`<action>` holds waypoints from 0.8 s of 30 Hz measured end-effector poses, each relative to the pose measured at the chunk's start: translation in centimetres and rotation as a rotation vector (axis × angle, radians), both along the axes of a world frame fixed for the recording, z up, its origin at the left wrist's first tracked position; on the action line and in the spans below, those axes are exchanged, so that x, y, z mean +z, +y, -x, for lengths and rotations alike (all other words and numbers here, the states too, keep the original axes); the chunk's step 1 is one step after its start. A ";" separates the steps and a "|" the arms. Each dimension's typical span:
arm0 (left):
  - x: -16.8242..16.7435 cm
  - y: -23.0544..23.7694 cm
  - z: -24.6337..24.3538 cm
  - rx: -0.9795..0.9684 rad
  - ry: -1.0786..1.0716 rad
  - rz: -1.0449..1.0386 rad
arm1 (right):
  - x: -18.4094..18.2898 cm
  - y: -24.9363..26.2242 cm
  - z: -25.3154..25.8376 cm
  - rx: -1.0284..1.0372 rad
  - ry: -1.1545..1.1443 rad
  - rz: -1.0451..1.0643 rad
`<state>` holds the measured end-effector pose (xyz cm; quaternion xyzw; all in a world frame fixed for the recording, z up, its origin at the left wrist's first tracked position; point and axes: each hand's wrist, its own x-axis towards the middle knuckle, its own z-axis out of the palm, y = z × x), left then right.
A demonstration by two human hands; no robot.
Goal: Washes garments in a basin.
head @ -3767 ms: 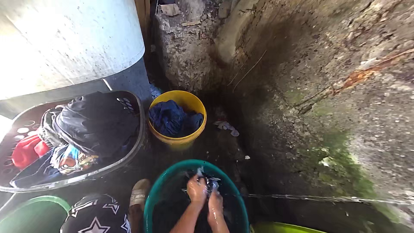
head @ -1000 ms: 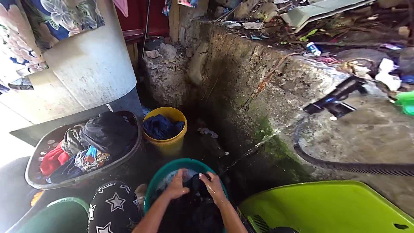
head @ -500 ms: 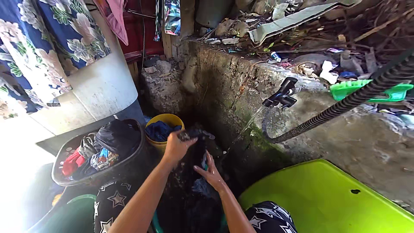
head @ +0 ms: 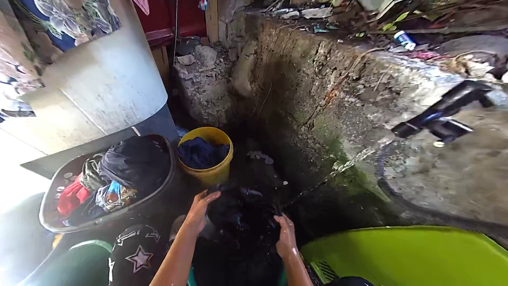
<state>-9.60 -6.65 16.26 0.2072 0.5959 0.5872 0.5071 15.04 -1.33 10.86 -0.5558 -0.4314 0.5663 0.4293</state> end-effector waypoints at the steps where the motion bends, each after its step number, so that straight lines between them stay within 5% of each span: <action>1: -3.3 0.2 0.9 0.028 0.039 0.101 | -1.3 0.7 -0.3 -0.053 -0.091 0.015; 4: -11.4 1.3 1.8 0.036 0.344 0.395 | -6.0 3.4 -0.3 0.122 -0.617 -0.003; 7: -15.4 3.2 0.3 -0.350 0.876 0.779 | -10.7 3.9 2.9 0.533 -1.064 0.063; 9: -18.3 3.8 -1.8 -0.577 1.028 0.798 | -15.0 2.9 4.8 0.705 -1.175 0.013; 12: -24.5 3.6 -3.1 -0.780 1.016 0.690 | -19.0 2.4 6.3 0.873 -1.247 0.115; 16: -29.4 2.1 -3.9 -0.793 1.049 0.705 | -22.3 3.6 7.1 0.961 -1.247 0.267; 24: -29.5 2.2 -2.6 -1.029 0.693 0.843 | -21.7 6.1 9.1 1.297 -1.113 0.634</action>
